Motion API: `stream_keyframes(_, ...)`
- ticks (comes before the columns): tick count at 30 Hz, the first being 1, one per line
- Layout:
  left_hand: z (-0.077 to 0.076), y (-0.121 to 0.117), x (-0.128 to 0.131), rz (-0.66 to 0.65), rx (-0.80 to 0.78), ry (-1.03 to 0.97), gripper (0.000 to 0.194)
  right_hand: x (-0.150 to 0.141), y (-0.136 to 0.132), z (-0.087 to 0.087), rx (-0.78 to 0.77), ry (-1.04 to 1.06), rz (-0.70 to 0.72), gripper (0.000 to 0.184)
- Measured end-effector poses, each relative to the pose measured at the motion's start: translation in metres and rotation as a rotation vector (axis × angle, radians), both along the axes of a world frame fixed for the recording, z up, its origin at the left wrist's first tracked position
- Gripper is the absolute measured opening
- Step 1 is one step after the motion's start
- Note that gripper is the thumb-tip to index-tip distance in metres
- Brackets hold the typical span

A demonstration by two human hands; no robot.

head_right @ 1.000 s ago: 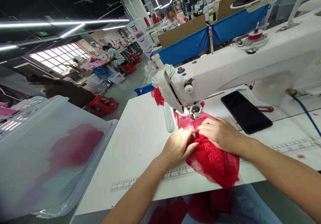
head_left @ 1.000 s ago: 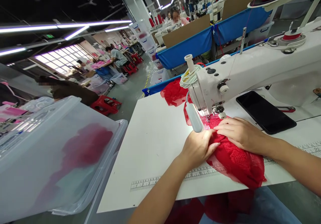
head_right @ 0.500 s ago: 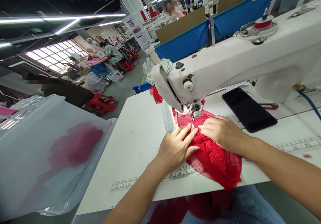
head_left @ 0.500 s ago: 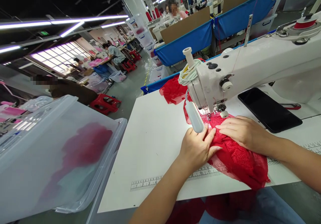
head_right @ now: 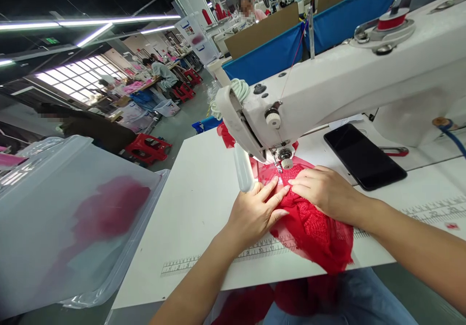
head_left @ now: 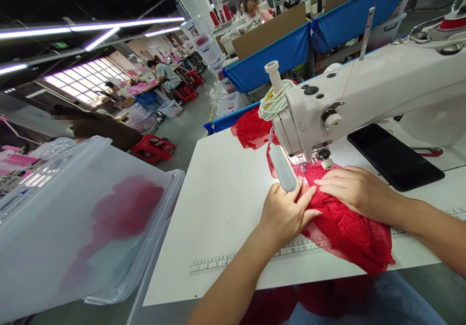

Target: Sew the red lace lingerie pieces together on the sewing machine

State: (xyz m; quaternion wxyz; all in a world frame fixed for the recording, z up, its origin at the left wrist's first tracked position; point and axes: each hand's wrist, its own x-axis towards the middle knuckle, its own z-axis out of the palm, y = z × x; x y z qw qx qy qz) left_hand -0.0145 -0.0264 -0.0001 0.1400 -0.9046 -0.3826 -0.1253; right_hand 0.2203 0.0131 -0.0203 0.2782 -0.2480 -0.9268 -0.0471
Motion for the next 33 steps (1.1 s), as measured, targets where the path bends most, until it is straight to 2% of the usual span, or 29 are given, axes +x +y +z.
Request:
stream_keyframes(8, -0.003, 0.004, -0.004, 0.014, -0.015, -0.004, 0.053, -0.002, 0.002, 0.009, -0.002, -0.036, 0.024, 0.036)
stream_keyframes(13, -0.007, 0.008, -0.007, 0.021, -0.037, -0.003, 0.059, -0.002, 0.006, 0.006, 0.0, -0.014, 0.01, 0.042)
stream_keyframes(17, -0.008, 0.011, -0.009, 0.036, -0.058, 0.001, 0.058, -0.003, 0.009, 0.005, -0.021, -0.025, 0.019, 0.04)
stream_keyframes(20, -0.006, 0.014, -0.009, 0.004, -0.03, -0.028, 0.057, -0.003, 0.01, 0.007, -0.047, -0.017, 0.017, 0.039)
stream_keyframes(22, -0.004, 0.016, -0.008, -0.068, -0.023, -0.052, 0.061, -0.003, 0.01, 0.007, -0.034, -0.013, 0.019, 0.039)
stream_keyframes(26, -0.001, 0.017, -0.003, -0.183, -0.119, -0.072, 0.059, -0.001, 0.005, 0.008, 0.015, 0.0, 0.069, 0.036)
stream_keyframes(29, 0.0, 0.017, -0.001, -0.164, -0.193, -0.086, 0.055, 0.0, 0.001, 0.008, -0.004, -0.028, 0.139, 0.028)
stream_keyframes(33, -0.001, 0.016, 0.0, -0.097, -0.257, -0.127, 0.056, 0.0, 0.001, 0.005, -0.008, -0.008, 0.106, 0.034)
